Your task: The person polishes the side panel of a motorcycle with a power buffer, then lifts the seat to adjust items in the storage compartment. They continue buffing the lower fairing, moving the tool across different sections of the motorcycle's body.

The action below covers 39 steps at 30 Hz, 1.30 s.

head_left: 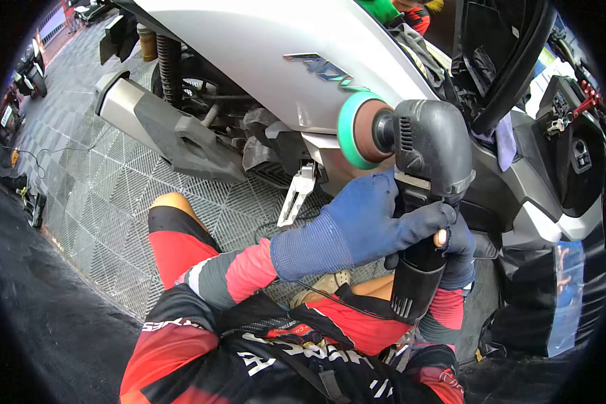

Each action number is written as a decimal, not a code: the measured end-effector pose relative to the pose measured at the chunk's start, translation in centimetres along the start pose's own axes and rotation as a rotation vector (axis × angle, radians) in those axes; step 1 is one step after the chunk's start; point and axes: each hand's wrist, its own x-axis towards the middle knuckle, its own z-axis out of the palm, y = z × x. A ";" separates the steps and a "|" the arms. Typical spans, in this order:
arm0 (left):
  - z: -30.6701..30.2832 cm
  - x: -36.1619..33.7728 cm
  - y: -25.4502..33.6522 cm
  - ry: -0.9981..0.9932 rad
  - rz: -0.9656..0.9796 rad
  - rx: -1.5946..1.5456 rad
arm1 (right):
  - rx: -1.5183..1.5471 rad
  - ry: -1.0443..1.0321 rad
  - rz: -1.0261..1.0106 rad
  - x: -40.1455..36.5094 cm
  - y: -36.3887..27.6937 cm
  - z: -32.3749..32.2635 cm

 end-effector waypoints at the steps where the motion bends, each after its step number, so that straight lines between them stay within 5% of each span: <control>1: -0.2 -0.1 0.7 0.003 -0.034 0.023 | -0.011 -0.015 -0.004 0.1 -0.2 0.0; 5: 0.3 -0.2 -0.3 0.019 -0.044 -0.106 | -0.061 0.018 -0.075 0.3 -0.5 0.3; 9: 0.9 0.9 -3.7 -0.006 -0.026 -0.029 | -0.429 0.088 -0.281 0.3 4.2 -7.4; 11: 1.4 1.6 -5.1 -0.048 -0.012 -0.104 | -0.746 0.364 -0.336 -0.3 3.2 -5.3; 13: 1.5 2.3 -6.7 -0.075 -0.077 -0.081 | -0.680 0.297 -0.355 0.6 2.8 -5.2; 16: 1.6 2.6 -8.3 -0.031 0.007 -0.099 | -1.285 0.257 -0.464 2.4 1.8 -6.9; 20: 0.7 3.5 -11.4 -0.002 0.109 0.007 | -1.449 0.172 -0.723 4.6 0.0 -6.4; 22: -0.2 3.8 -12.1 -0.033 0.315 0.307 | -1.483 0.146 -0.799 5.3 -0.7 -5.7; 25: -0.5 4.4 -13.3 -0.005 0.409 0.175 | -1.554 0.115 -0.863 6.0 -1.6 -4.3; 27: -0.8 4.6 -13.2 -0.050 0.361 0.179 | -1.596 0.104 -0.854 6.3 -1.9 -3.8; 29: -0.9 4.2 -13.3 -0.118 0.224 -0.255 | -1.648 0.111 -0.856 6.4 -1.8 -3.9; 30: -1.1 3.9 -13.4 -0.113 0.226 -0.259 | -1.651 0.105 -0.853 6.3 -1.5 -4.0; 32: -1.6 3.0 -13.0 -0.033 0.429 0.311 | -1.603 0.187 -0.852 6.0 -0.6 -4.6; 36: -0.2 2.4 -10.5 -0.014 0.136 0.068 | -1.479 0.229 -0.676 4.5 2.1 -7.3; 39: 0.6 2.9 -10.6 0.043 0.194 0.107 | -1.136 0.285 -0.681 4.0 3.8 -7.8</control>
